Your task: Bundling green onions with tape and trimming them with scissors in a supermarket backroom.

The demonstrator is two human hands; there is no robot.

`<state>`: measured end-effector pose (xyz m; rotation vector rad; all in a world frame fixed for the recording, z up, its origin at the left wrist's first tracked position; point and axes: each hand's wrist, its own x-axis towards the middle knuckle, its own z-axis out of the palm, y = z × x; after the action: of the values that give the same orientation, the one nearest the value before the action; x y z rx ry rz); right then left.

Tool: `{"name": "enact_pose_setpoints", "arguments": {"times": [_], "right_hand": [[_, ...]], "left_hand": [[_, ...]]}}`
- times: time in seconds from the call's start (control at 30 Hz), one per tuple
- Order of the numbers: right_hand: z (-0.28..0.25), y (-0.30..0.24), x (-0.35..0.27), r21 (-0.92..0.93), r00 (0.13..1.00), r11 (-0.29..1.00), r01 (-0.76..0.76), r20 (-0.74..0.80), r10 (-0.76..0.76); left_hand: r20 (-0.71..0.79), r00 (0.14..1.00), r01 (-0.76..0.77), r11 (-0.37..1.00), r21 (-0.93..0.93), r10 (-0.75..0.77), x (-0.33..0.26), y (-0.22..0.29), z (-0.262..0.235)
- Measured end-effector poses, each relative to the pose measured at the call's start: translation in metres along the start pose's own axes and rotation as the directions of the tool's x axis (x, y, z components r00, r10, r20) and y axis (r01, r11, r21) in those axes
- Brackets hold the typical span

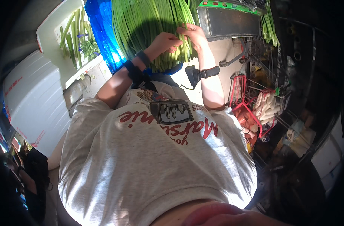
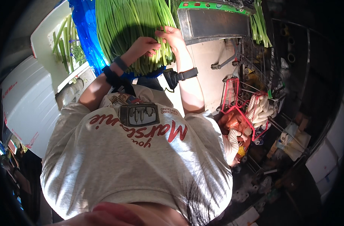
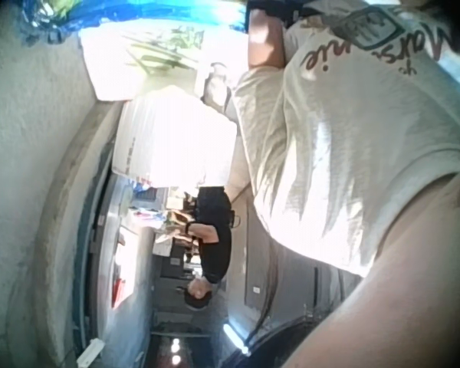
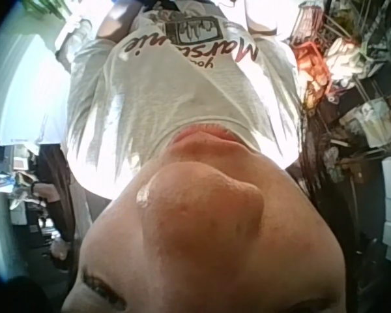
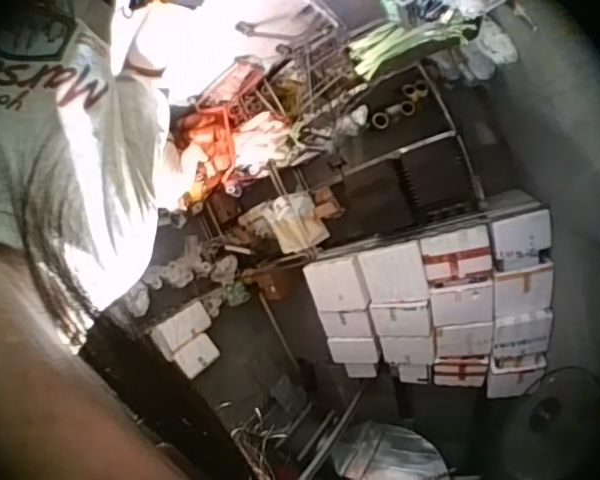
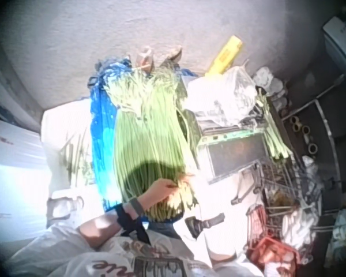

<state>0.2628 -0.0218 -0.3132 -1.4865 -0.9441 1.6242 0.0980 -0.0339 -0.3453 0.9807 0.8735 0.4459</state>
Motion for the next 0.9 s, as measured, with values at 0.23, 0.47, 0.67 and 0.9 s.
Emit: {"name": "enact_pose_setpoints", "arguments": {"times": [0.23,0.47,0.67,0.9], "right_hand": [[-0.002,0.016,-0.017,-0.696,0.787,0.65,0.306,-0.199,-0.583],[0.011,-0.006,-0.073,-0.439,0.964,0.888,0.137,-0.149,-0.222],[0.015,-0.01,-0.082,-0.598,0.948,0.796,0.093,-0.191,-0.254],[0.0,-0.002,-0.07,-0.684,0.955,0.696,0.218,0.004,-0.296]], "left_hand": [[0.089,0.996,0.008,0.98,-0.199,0.01,-0.003,0.01,-0.001],[0.038,0.997,-0.056,0.976,-0.209,0.066,-0.004,0.011,-0.001],[0.035,0.996,-0.074,0.981,-0.181,0.081,0.001,0.009,0.001],[0.014,0.996,-0.083,0.985,-0.148,0.086,0.003,0.004,0.003]]}}
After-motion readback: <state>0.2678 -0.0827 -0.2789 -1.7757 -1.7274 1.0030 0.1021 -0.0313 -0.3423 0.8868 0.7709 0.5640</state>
